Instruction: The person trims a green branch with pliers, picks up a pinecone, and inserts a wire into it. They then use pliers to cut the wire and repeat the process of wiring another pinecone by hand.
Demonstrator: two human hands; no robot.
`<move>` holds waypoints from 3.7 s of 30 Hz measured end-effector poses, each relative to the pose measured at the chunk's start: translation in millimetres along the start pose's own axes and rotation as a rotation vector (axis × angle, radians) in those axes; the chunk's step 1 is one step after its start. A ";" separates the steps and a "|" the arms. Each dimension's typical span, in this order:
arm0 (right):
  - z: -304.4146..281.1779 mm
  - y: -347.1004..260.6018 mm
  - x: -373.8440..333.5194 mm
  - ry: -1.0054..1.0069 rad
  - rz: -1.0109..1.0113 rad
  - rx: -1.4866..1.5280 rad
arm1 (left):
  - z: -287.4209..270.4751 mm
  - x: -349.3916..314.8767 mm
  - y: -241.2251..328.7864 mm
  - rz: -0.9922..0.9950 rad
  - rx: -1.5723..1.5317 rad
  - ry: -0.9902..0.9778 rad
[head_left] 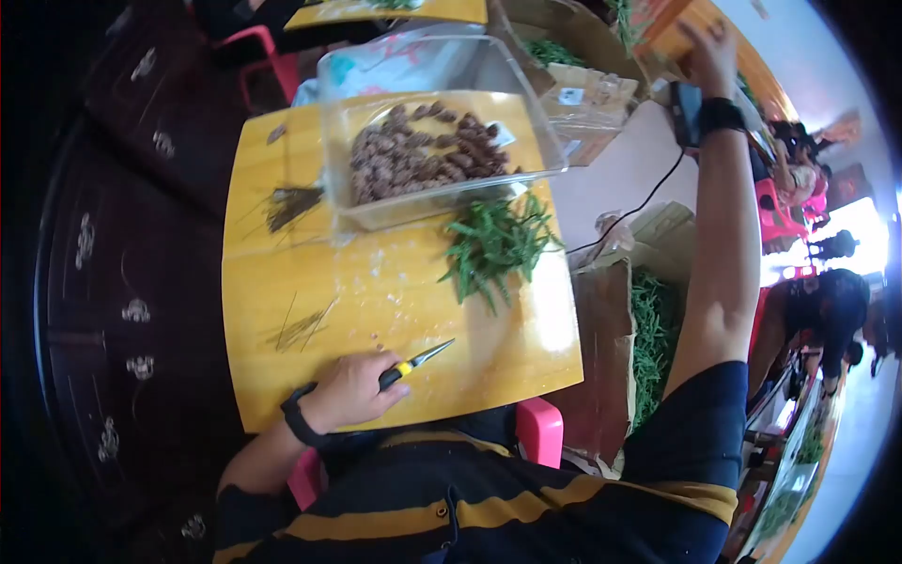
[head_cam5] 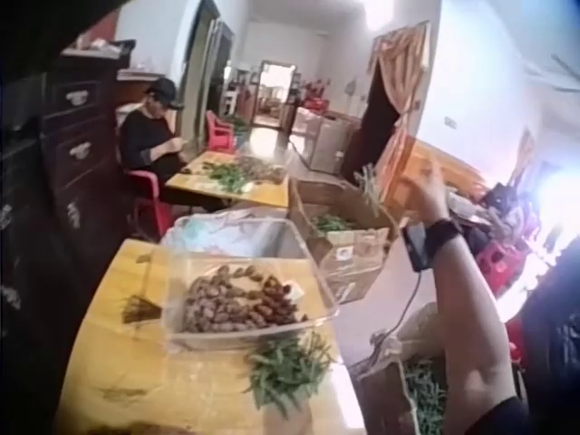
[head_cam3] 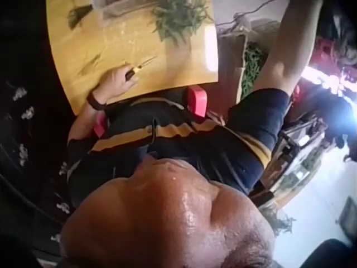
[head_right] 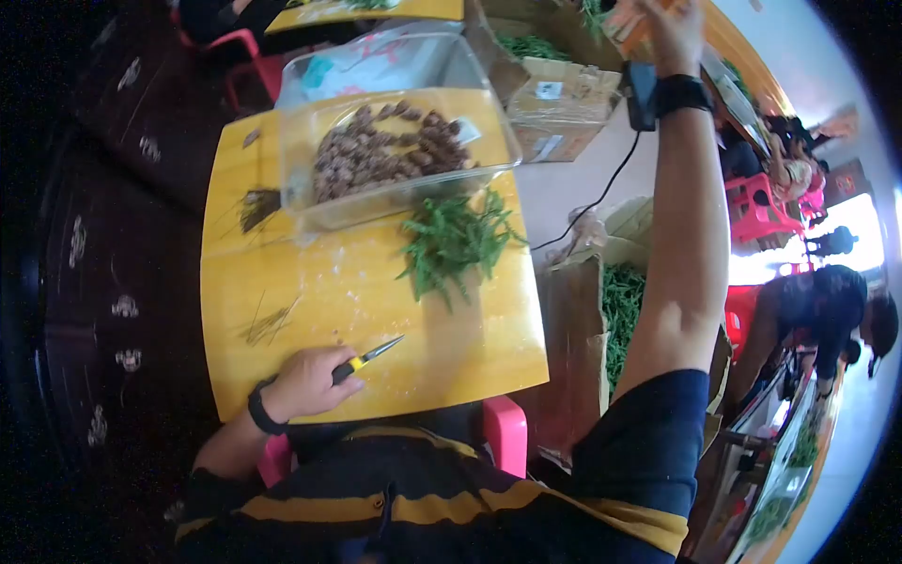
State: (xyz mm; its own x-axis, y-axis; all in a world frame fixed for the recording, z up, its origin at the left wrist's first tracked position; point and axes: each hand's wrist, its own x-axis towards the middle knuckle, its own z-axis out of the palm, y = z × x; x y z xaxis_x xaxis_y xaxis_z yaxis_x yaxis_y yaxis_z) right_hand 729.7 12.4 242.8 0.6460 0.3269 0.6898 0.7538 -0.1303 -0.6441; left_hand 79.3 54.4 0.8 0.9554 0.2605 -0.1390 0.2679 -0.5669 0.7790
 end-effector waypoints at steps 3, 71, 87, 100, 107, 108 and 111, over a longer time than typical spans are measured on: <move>31.1 -64.2 -61.6 -0.298 -0.238 0.243 | 1.7 -7.5 0.7 -0.041 -0.002 0.020; 297.3 -106.3 -264.4 -1.796 0.035 -0.418 | -70.4 21.9 1.0 -0.100 0.001 0.479; 291.2 -121.5 -275.2 -1.969 0.351 -0.244 | -89.4 115.1 -17.3 -0.273 -1.368 0.382; 275.6 -92.8 -260.1 -1.814 0.030 -0.221 | -98.4 124.1 -15.5 -0.259 -1.438 0.378; 239.1 -130.1 -220.8 -1.518 0.385 0.151 | -92.2 125.6 -21.1 -0.206 -1.456 0.381; 229.2 -134.5 -212.9 -1.465 0.432 0.230 | -92.7 129.0 -19.2 -0.209 -1.458 0.387; 193.6 -158.2 -208.4 -1.222 0.435 0.505 | -99.9 130.5 -18.0 -0.179 -1.429 0.326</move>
State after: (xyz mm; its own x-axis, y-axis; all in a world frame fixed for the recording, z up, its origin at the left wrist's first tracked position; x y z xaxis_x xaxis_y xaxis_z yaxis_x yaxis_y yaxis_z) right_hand 452.4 146.1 137.0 0.1041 0.9834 -0.1486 0.2277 -0.1690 -0.9590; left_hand 186.8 176.7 29.8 0.8023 0.5123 -0.3064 -0.1552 0.6747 0.7216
